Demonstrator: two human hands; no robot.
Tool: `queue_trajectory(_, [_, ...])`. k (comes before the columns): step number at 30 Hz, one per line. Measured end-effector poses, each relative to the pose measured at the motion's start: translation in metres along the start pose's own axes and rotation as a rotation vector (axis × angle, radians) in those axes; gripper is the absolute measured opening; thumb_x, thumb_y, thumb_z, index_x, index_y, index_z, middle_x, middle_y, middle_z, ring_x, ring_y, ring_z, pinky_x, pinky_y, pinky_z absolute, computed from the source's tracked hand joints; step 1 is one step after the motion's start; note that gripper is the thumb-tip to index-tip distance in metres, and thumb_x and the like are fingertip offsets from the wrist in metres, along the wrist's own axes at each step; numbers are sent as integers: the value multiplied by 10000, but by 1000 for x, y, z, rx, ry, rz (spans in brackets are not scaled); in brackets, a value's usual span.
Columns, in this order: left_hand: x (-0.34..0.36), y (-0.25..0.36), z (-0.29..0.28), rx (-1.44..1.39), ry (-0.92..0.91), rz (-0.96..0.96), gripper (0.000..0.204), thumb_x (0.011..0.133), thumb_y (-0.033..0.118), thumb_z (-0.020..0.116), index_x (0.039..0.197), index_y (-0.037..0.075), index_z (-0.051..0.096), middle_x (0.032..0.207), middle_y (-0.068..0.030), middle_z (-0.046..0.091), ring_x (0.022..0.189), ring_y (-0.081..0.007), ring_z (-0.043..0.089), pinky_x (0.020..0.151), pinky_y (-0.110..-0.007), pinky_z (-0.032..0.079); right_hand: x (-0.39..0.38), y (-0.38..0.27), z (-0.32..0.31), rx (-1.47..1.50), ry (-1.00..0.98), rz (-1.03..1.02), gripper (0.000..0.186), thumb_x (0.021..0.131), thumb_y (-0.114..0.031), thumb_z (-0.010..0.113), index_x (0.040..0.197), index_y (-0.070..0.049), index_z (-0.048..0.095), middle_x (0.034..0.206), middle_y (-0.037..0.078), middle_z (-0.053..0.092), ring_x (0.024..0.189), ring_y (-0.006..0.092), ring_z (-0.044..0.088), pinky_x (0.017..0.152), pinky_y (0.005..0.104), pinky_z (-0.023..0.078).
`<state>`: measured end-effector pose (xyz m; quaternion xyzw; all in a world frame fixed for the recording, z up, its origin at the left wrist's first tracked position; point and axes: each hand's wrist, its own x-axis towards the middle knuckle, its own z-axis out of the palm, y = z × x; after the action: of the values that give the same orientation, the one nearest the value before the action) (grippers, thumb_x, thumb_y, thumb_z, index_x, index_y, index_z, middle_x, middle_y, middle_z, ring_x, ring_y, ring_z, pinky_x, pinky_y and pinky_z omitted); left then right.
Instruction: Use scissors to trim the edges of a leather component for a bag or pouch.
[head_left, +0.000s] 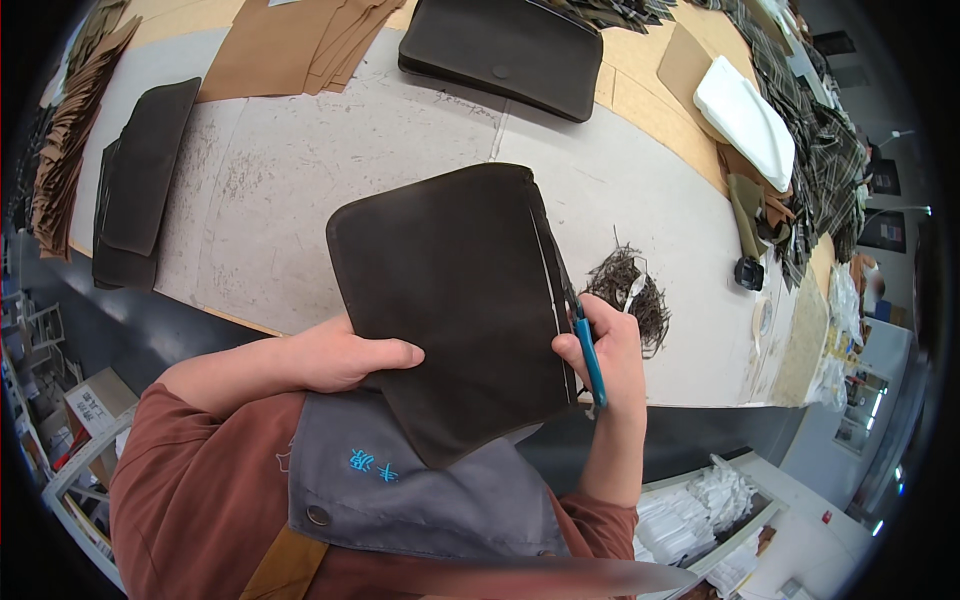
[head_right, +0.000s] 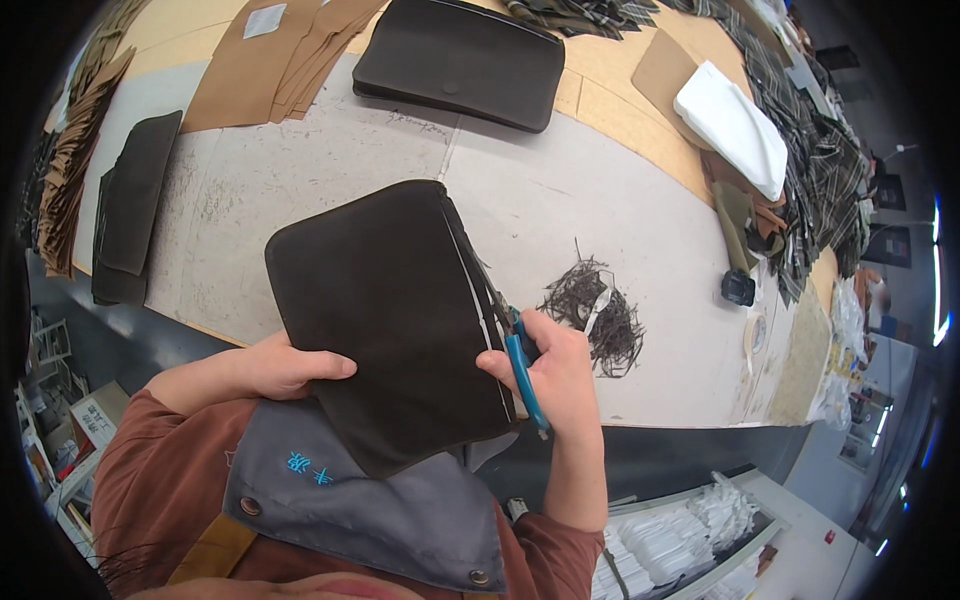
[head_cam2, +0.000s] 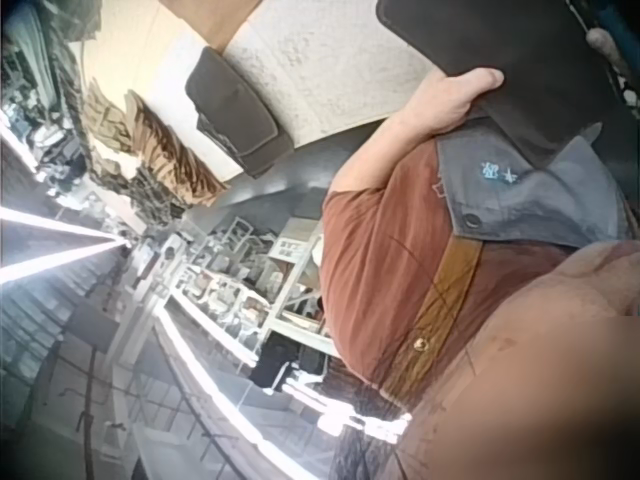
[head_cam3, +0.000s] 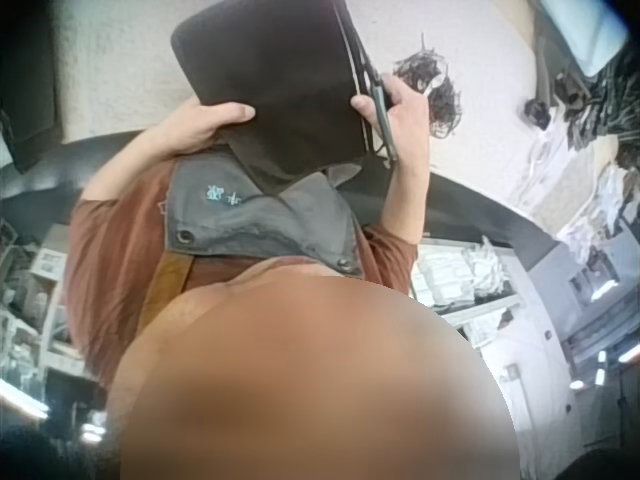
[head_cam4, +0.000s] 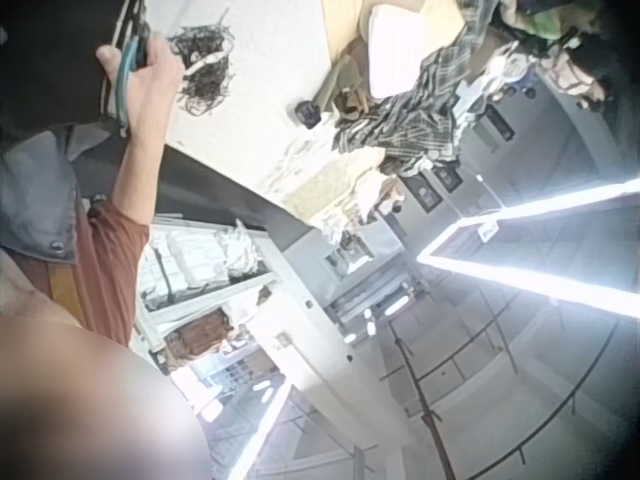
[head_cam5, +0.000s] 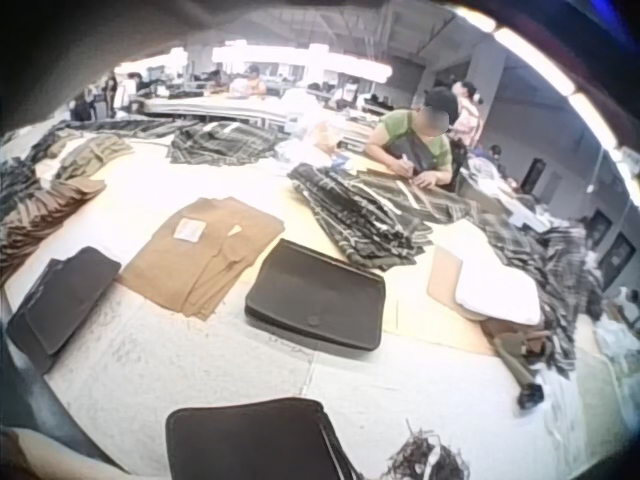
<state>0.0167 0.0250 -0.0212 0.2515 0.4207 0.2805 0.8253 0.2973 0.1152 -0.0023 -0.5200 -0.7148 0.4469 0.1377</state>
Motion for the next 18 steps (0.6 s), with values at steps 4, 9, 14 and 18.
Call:
queue_trajectory(4, [2, -4, -3, -2, -12, 29, 379, 889, 134, 551, 1227, -37, 527, 1200, -105, 580, 1098, -187, 538, 942, -324, 432, -1, -1, 1, -6, 7, 14, 640, 667, -542, 800, 644, -16, 436, 523, 10, 357, 510, 105, 333, 464, 265, 334])
queue_trajectory(9, [2, -5, -3, 8, -9, 25, 385, 889, 141, 549, 1230, -36, 524, 1196, -105, 578, 1090, -188, 538, 938, -323, 434, -2, 6, 4, -18, 19, -1, 646, 671, -557, 792, 632, -20, 434, 507, 4, 349, 495, 101, 330, 454, 262, 329])
queue_trajectory(14, [2, -5, -3, 6, -1, 11, 386, 893, 144, 547, 1234, -36, 522, 1199, -106, 579, 1090, -188, 542, 936, -323, 437, -2, 12, 9, 11, 50, -39, 642, 693, -560, 777, 621, -31, 420, 501, 9, 330, 487, 101, 314, 443, 263, 316])
queue_trajectory(18, [3, -5, -3, -30, -18, -2, 390, 895, 138, 544, 1243, -39, 519, 1220, -110, 576, 1107, -191, 541, 942, -326, 438, -2, 15, 7, 24, 46, -51, 653, 696, -569, 770, 610, -33, 408, 502, 14, 331, 484, 104, 314, 439, 264, 316])
